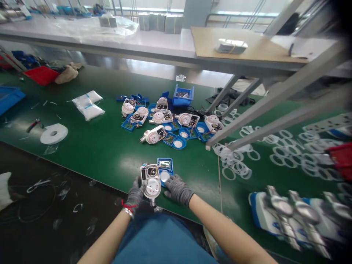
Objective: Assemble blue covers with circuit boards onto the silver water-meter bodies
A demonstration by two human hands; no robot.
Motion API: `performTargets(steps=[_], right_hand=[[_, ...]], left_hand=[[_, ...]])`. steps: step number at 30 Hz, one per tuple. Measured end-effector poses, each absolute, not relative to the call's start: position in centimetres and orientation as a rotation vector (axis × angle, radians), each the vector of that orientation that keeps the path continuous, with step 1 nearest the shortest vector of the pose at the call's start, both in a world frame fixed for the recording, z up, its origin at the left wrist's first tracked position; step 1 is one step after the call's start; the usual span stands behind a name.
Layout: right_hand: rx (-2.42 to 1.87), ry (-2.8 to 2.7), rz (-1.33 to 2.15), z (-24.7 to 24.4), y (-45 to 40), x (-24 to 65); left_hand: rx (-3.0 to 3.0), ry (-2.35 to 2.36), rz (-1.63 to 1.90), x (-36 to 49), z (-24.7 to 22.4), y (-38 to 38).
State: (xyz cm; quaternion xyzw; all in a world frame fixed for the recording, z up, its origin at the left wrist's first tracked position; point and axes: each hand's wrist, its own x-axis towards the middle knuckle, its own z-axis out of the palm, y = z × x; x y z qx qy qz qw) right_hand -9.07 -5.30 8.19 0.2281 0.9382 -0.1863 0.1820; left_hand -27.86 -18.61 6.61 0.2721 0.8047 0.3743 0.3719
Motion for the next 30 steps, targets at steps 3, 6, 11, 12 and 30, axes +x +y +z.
performTargets(steps=[3,6,11,12,30], right_hand=[[0.784,2.596,-0.533,7.5,-8.7,-7.1],[0.966,2.519,-0.537,6.7,-10.8,-6.1],[1.163,2.447,-0.495,6.9,-8.7,-3.0],[1.185,2.447,-0.482,7.2,-7.9,-2.3],[1.300,2.611,-0.936,7.0,-8.3,2.3]], left_hand=[[0.440,1.827,1.084,-25.8,4.6,-17.2],[0.517,1.907,1.008,-24.7,4.9,-15.4],[1.053,2.111,0.546,-23.0,8.2,-13.9],[1.163,2.172,0.435,-22.6,8.8,-13.6],[1.557,2.455,-0.058,-20.8,8.5,-9.1]])
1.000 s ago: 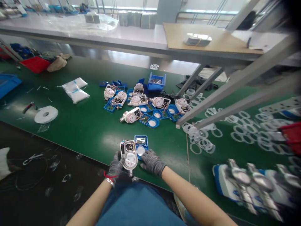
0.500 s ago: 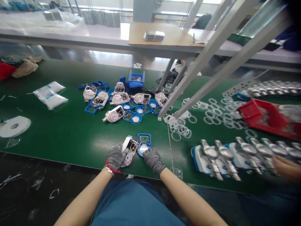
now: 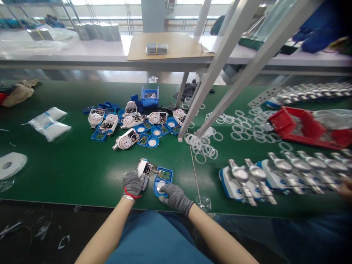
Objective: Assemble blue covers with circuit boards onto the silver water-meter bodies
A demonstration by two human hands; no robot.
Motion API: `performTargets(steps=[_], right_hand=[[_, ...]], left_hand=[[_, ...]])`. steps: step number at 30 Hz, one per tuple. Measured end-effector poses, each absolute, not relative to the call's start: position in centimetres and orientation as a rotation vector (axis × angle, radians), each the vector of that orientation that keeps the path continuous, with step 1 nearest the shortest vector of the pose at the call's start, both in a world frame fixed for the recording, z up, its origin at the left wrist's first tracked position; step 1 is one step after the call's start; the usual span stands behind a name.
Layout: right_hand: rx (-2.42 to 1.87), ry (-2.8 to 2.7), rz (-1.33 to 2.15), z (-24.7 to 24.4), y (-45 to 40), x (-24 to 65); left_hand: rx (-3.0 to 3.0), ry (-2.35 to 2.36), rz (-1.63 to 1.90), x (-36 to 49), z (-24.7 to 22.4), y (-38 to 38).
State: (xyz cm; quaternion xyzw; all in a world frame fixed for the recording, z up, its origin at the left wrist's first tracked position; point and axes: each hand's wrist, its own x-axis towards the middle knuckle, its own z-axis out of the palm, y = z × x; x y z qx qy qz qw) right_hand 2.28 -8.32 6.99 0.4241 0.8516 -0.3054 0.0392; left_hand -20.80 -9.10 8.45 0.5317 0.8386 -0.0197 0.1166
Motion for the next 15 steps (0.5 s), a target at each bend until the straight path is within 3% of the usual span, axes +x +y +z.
performTargets(steps=[2,6,9,15], right_hand=[[1.703,2.601,-0.941,7.1,-6.0,3.9],[2.357,2.215,-0.492,6.0,-0.5,8.8],[2.452,2.002,-0.379,4.8,2.5,12.6],[2.371,2.054,-0.583,4.5,3.0,12.6]], left_hand=[[1.550,2.426,-0.085,-21.0,8.6,-8.9],[1.537,2.406,-0.103,-21.5,8.5,-8.3],[1.523,2.393,-0.109,-21.6,8.5,-8.0],[1.403,2.311,-0.036,-22.7,8.9,-7.2]])
